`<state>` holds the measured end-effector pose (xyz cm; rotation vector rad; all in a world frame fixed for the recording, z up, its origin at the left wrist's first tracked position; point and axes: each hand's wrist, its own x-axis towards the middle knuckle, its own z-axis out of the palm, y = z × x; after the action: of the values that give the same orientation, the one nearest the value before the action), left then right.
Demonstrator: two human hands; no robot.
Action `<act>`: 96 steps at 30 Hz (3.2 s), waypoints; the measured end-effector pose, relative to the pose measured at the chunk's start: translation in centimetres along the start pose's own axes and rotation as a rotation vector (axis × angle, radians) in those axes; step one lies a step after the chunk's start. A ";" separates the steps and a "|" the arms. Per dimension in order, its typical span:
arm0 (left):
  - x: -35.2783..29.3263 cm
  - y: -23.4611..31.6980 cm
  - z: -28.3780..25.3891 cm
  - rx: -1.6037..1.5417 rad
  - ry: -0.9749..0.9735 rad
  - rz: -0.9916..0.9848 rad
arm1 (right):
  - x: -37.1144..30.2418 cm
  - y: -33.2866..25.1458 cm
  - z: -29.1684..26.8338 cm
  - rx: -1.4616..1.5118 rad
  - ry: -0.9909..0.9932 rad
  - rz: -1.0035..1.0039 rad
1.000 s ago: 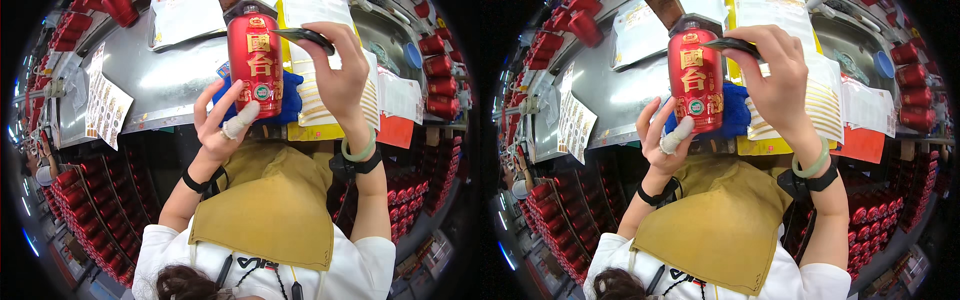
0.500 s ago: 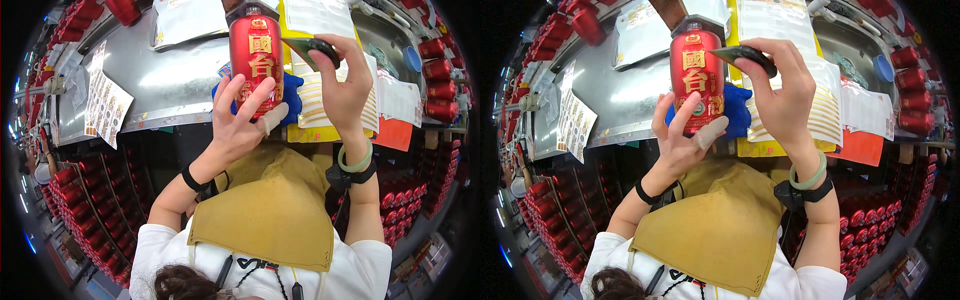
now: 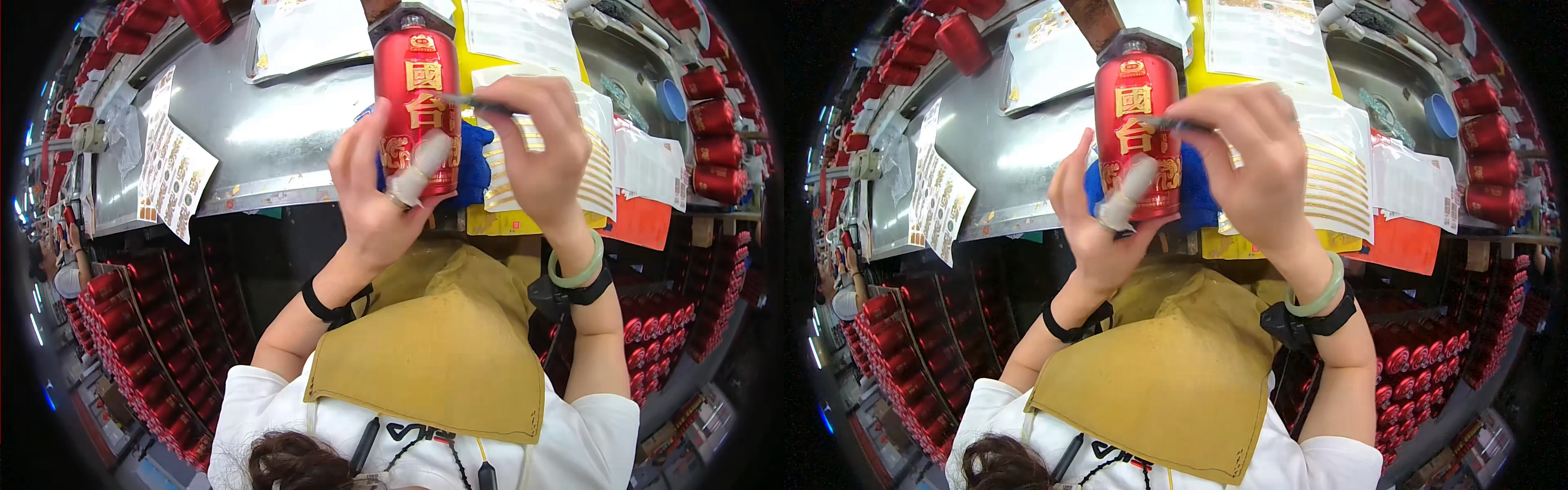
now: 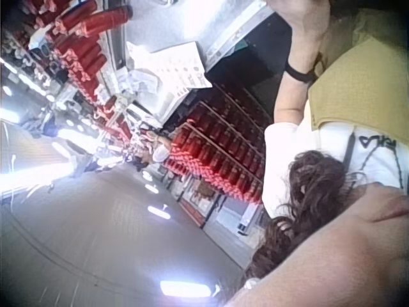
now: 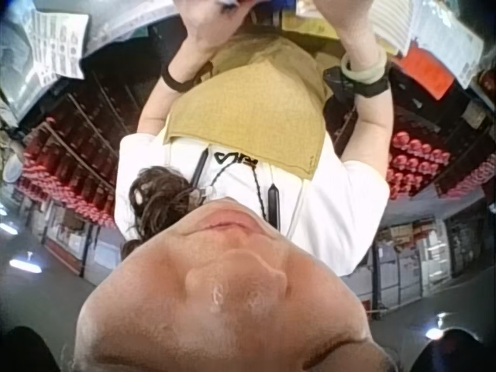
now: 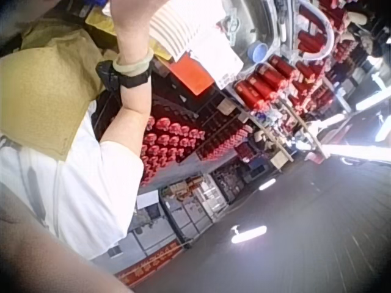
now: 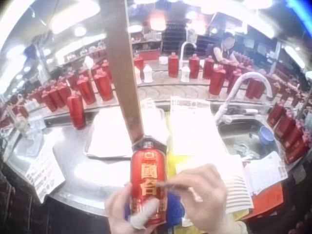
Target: Applying decorative labels and stickers to red metallic bottles on a production line.
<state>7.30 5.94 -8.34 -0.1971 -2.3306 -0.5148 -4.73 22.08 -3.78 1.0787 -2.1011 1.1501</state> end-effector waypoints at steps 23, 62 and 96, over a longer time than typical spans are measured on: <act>-1.9 -3.3 -0.1 -0.500 -0.131 -0.504 | -1.0 -2.9 0.7 0.187 -0.352 -0.218; -3.7 -1.5 -0.3 -0.142 0.142 -0.196 | -4.3 -3.5 1.7 0.283 -0.097 0.605; -0.5 -0.6 -1.4 -0.449 -0.063 -0.586 | 0.7 15.9 -0.1 -0.066 -0.685 0.496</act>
<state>8.31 4.86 -7.94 0.2787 -2.2848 -1.3350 -18.30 27.07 -10.46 1.0463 -3.0495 0.9856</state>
